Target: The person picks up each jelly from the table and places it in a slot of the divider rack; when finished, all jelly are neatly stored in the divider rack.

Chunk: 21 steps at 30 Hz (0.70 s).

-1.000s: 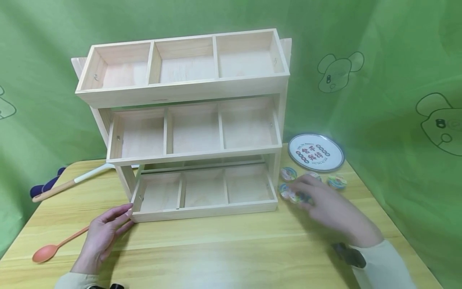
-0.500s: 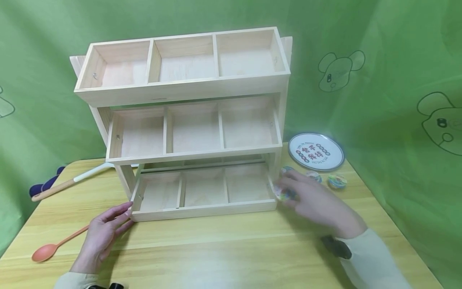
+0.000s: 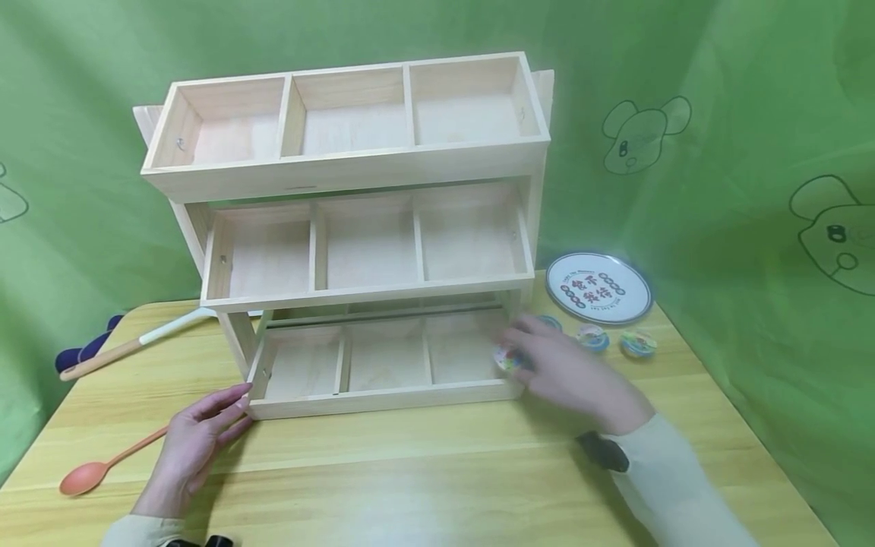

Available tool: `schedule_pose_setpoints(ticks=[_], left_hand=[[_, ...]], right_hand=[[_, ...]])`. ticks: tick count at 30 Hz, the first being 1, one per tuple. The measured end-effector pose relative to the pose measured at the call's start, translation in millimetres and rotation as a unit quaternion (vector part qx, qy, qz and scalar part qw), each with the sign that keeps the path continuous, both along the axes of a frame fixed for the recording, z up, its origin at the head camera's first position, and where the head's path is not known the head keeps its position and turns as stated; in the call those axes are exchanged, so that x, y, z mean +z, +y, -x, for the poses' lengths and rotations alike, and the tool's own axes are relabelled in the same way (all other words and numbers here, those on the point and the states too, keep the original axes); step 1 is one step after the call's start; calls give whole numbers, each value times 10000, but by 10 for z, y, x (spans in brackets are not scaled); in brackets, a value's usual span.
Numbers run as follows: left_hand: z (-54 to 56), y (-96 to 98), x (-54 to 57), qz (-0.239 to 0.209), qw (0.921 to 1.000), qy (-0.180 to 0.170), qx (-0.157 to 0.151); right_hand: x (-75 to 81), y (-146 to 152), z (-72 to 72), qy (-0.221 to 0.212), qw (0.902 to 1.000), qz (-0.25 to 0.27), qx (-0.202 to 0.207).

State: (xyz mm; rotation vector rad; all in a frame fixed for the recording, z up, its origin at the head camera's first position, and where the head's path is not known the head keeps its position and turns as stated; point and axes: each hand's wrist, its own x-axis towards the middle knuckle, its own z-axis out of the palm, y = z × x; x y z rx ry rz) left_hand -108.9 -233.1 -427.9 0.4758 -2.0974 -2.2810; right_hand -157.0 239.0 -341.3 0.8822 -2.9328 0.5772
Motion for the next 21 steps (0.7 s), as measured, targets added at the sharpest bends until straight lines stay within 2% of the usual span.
schedule_pose_setpoints(ticks=[6, 14, 21], left_hand=[[1, -3, -6, 49, 10000, -24, 15], [2, -28, 17, 105, 9998, -116, -113], [6, -38, 8, 99, 9998, -145, -136]], right_hand=[[-5, -99, 60, -95, 9999, -33, 16], [-45, -230, 140, -325, 9995, 27, 34], [-47, -359, 181, -302, 9995, -1, 99]])
